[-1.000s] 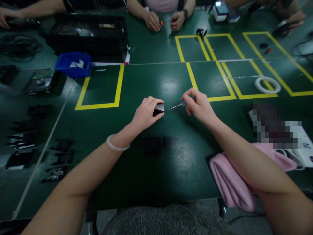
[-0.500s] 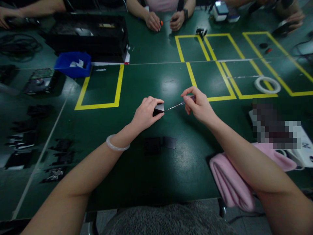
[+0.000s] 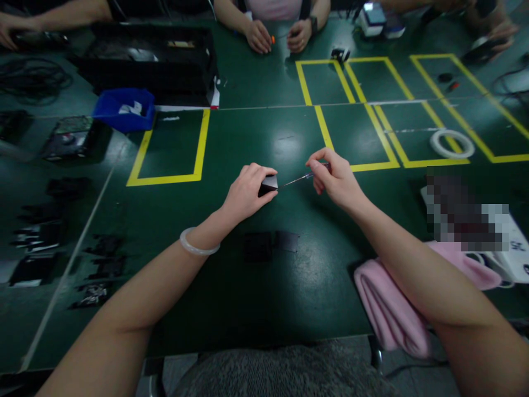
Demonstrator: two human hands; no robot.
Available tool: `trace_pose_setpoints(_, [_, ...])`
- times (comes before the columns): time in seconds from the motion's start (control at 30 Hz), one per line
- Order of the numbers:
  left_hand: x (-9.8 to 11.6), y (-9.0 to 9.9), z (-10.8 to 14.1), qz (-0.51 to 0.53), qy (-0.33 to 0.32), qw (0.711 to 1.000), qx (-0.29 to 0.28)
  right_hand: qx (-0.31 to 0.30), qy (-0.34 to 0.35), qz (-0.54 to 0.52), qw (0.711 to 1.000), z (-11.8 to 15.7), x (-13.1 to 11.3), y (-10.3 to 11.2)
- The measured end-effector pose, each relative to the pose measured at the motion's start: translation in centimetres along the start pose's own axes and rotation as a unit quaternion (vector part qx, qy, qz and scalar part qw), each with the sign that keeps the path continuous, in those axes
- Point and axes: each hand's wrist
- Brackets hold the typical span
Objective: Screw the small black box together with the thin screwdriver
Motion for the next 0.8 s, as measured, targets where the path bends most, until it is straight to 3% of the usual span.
trace_pose_setpoints(0.27, [0.00, -0.01, -0.01, 0.000, 0.001, 1.000, 0.000, -0.003, 0.012, -0.024, 1.000, -0.03, 0.15, -0.07])
trace_pose_setpoints(0.47, [0.01, -0.06, 0.07, 0.004, 0.000, 1.000, 0.002, 0.000, -0.008, 0.021, 1.000, -0.03, -0.02, 0.08])
trace_pose_setpoints(0.67, [0.00, -0.03, 0.02, -0.001, 0.001, 1.000, 0.000, -0.001, 0.007, -0.022, 1.000, 0.01, -0.01, -0.07])
trace_pose_setpoints(0.8, [0.05, 0.05, 0.00, 0.003, 0.005, 1.000, -0.004, -0.006, -0.004, 0.013, 1.000, -0.04, -0.04, 0.06])
Point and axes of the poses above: each hand's wrist, its own z-axis away from the middle knuckle, its own y-axis out of the back of the hand, x = y × z, and after that the axes turned 1 degree about z, right-handed
